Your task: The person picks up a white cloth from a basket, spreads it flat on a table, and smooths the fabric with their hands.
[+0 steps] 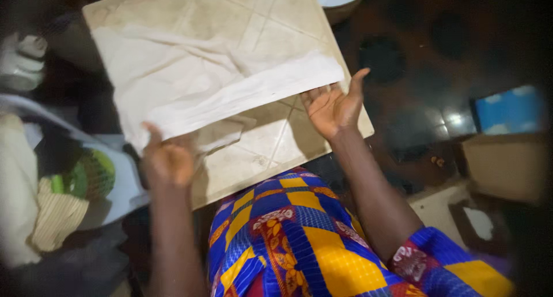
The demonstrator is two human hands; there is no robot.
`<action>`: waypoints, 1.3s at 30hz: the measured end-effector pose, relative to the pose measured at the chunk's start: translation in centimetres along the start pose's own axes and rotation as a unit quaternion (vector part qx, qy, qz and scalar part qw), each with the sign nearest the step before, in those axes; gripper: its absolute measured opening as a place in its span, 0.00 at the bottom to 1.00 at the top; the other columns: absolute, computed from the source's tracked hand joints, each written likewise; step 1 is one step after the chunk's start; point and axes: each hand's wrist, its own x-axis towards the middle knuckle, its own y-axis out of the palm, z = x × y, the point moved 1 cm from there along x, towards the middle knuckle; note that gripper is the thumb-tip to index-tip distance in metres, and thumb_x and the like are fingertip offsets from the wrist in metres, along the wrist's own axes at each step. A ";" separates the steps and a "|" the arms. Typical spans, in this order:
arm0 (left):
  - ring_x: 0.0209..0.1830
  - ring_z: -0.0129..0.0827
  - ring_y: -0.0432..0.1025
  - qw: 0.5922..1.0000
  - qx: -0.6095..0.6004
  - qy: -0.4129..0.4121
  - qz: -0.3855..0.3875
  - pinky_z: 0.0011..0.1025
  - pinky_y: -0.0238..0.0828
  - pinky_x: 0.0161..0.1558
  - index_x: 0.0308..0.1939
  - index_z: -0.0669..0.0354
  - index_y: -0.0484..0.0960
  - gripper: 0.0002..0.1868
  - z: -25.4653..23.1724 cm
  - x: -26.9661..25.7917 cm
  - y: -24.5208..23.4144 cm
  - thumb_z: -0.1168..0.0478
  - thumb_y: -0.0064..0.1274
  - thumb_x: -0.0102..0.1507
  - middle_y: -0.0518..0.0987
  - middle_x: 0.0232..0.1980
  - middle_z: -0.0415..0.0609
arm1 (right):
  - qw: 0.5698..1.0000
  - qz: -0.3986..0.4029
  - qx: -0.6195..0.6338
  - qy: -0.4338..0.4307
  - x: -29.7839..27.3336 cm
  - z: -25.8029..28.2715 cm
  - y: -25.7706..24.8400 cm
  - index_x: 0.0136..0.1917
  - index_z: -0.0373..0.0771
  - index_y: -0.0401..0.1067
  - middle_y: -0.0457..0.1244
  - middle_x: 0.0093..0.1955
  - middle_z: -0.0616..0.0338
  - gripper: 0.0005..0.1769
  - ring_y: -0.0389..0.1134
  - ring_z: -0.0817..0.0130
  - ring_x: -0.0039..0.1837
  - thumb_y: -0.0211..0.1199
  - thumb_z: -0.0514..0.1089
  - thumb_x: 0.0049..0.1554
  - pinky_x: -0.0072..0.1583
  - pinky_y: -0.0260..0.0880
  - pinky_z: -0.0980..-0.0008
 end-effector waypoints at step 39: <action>0.58 0.40 0.72 0.996 0.082 0.043 -0.002 0.38 0.68 0.64 0.56 0.77 0.74 0.27 7.1 0.3 5.2 0.52 0.56 0.68 0.78 0.55 0.59 | 0.957 -0.008 -0.278 -0.081 -0.5 -4.2 3.5 0.50 0.28 0.72 0.64 0.44 0.55 0.23 0.66 0.65 0.48 0.57 0.54 0.67 0.57 0.70 0.59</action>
